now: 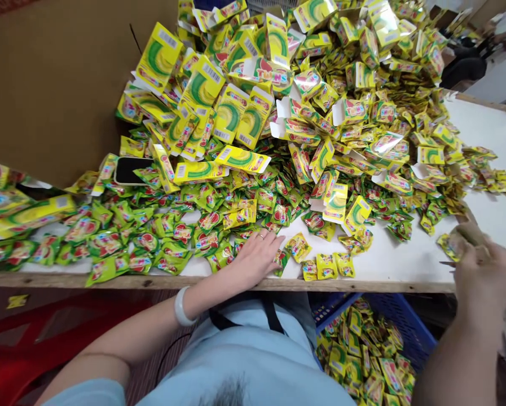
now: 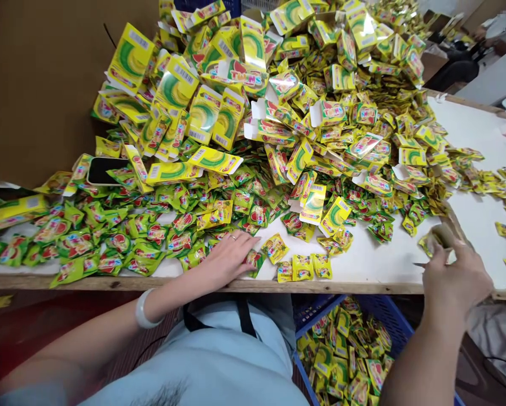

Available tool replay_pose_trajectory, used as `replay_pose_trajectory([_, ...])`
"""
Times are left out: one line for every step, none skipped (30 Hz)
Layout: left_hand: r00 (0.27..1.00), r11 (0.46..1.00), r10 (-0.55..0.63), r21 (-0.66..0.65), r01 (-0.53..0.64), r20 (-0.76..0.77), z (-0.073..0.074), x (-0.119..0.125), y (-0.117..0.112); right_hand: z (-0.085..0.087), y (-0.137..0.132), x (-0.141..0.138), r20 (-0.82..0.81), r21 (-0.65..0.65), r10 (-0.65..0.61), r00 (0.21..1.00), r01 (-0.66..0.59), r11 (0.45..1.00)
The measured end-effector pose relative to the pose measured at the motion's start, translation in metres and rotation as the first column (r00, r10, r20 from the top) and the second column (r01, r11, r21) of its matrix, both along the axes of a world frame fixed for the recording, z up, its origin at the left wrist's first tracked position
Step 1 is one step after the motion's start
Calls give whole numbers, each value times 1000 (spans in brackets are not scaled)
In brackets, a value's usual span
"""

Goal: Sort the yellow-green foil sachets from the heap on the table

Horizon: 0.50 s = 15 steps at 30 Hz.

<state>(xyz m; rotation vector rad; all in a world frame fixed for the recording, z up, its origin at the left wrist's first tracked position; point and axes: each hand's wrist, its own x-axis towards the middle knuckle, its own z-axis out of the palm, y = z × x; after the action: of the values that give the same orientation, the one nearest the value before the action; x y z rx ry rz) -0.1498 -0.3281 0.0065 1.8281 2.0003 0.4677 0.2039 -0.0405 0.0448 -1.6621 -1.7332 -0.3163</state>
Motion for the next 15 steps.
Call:
replay_pose_trajectory([1000, 1000, -16, -21, 16, -13, -1, 1, 0, -1, 3, -13, 51, 35, -11, 999, 9, 999])
replay_pose_trajectory([1000, 999, -20, -38, 20, -2, -1, 1, -1, -3, -4, -32, 60, 39, 48, 997, -51, 998])
replay_pose_trajectory([1000, 999, -9, -49, 10, 28, 0, 0, -2, -7, -20, -56, 52, 39, 181, 982, -184, 982])
replay_pose_trajectory([997, 999, 19, -51, -16, 70, 1, -2, -3, -13, -42, -82, 15, -63, 460, 888, -459, 886])
replay_pose_trajectory([991, 998, 60, -40, -55, 120, 1, -4, -5, -21, -68, -109, -32, -216, 726, 687, -714, 666])
replay_pose_trajectory([978, 994, 110, -17, -109, 178, 2, -7, -7, -29, -95, -133, -42, -283, 828, 560, -801, 528])
replay_pose_trajectory([956, 986, 160, 16, -169, 247, 2, -10, -8, -38, -120, -154, -41, -335, 880, 473, -837, 434])
replay_pose_trajectory([920, 971, 206, 45, -233, 332, 2, -13, -10, -46, -139, -169, -23, -395, 915, 403, -845, 362])
replay_pose_trajectory([870, 955, 244, 49, -292, 428, 1, -15, -11, -52, -154, -179, -39, -413, 920, 390, -845, 340])
replay_pose_trajectory([806, 939, 281, 25, -343, 521, 0, -17, -11, -57, -162, -184, -83, -416, 918, 388, -850, 322])
replay_pose_trajectory([732, 922, 316, -15, -387, 603, -2, -17, -11, -59, -166, -186, -170, -394, 900, 401, -865, 310])
replay_pose_trajectory([650, 905, 347, -59, -421, 676, -4, -15, -10, -60, -168, -185, -304, -350, 860, 411, -887, 301])
replay_pose_trajectory([566, 888, 364, -93, -450, 740, -5, -12, -8, -59, -169, -183, -463, -290, 792, 398, -912, 289])
replay_pose_trajectory([486, 872, 365, -110, -476, 794, -7, -8, -6, -57, -170, -181, -621, -224, 696, 359, -933, 281])
replay_pose_trajectory([419, 862, 346, -108, -496, 839, -8, -3, -2, -55, -173, -181, -755, -164, 581, 305, -945, 282])
